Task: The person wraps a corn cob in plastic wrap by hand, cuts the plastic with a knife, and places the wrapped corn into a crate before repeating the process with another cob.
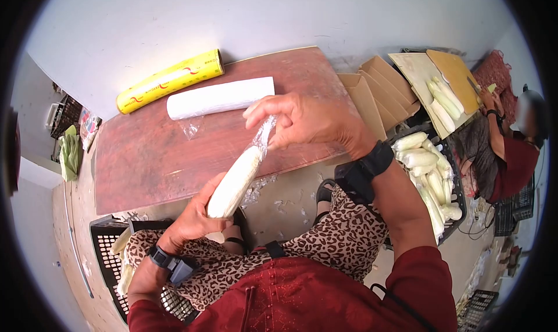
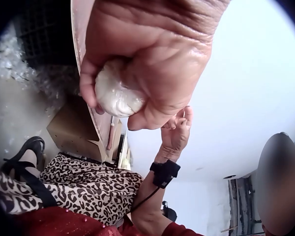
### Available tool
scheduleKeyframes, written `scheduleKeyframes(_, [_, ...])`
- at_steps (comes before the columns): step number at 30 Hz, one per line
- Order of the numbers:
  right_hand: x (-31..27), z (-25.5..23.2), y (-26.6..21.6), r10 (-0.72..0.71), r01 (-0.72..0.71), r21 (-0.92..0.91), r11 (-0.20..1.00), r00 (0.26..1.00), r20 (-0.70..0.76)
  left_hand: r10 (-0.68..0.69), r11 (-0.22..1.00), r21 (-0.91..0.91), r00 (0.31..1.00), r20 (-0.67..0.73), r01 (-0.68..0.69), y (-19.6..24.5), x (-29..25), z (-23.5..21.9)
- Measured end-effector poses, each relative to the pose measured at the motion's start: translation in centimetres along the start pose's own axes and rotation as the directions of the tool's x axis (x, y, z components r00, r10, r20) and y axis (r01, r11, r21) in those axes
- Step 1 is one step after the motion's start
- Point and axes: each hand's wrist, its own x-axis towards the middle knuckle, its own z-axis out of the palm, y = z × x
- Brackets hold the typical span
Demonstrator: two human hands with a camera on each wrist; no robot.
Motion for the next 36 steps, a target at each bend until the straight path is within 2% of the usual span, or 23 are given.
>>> scheduleKeyframes(1, [0.0,0.5,-0.8,0.063,-0.061,-0.063,0.996,0.998,0.025,-0.005,1.000,-0.004,1.000,-0.002,0.005,0.1,0.0,-0.1])
scheduleKeyframes(4, [0.1,1.1,0.2,0.057,-0.055,-0.212,0.976,0.998,0.004,-0.022,1.000,-0.009,1.000,0.009,0.023,0.5,0.0,-0.2])
scheduleKeyframes(7, [0.4,0.9,2.3,-0.152,0.131,-0.355,0.926,0.988,-0.032,-0.042,0.999,-0.006,0.998,0.040,0.042,1.0,0.0,-0.2])
scheduleKeyframes(10, [0.2,0.5,2.5,-0.086,0.069,-0.361,0.930,0.996,-0.030,-0.069,0.997,-0.018,0.996,0.049,0.070,0.9,0.0,-0.4])
scheduleKeyframes(13, [0.2,0.6,2.4,-0.134,0.083,-0.392,0.916,0.985,-0.105,-0.096,0.992,-0.072,0.994,0.057,0.101,0.8,0.3,-0.7])
scheduleKeyframes(16, [0.2,0.5,1.7,-0.028,-0.062,-0.477,0.877,0.984,-0.178,-0.125,0.976,-0.170,0.990,0.069,0.135,0.9,0.2,-1.0])
scheduleKeyframes(19, [0.4,0.5,2.1,-0.114,0.017,-0.433,0.901,0.973,-0.199,-0.134,0.938,-0.308,0.986,0.098,0.158,1.2,0.2,-1.2])
scheduleKeyframes(24, [0.6,0.4,2.0,-0.083,-0.016,-0.381,0.925,0.967,-0.242,-0.160,0.885,-0.411,0.972,0.169,0.218,1.1,0.3,-1.8])
scheduleKeyframes(27, [0.6,0.3,1.5,-0.038,-0.057,-0.379,0.924,0.971,-0.237,-0.182,0.888,-0.399,0.972,0.151,0.229,1.8,0.3,-1.4])
scheduleKeyframes(28, [0.7,0.3,1.4,-0.019,-0.072,-0.380,0.922,0.973,-0.230,-0.181,0.901,-0.372,0.972,0.150,0.225,1.6,0.3,-1.4])
scheduleKeyframes(31, [0.9,1.2,1.4,0.133,-0.166,-0.127,0.978,0.963,-0.234,-0.164,0.941,-0.278,0.978,0.126,0.194,1.1,0.3,-1.5])
scheduleKeyframes(33, [1.3,1.6,1.1,0.186,-0.197,-0.025,0.980,0.954,-0.233,-0.134,0.968,-0.200,0.987,0.083,0.148,0.9,0.3,-1.1])
scheduleKeyframes(36, [1.8,1.9,1.5,0.218,-0.204,0.082,0.976,0.941,-0.259,0.021,0.999,-0.024,1.000,0.000,-0.021,1.3,0.7,-0.1])
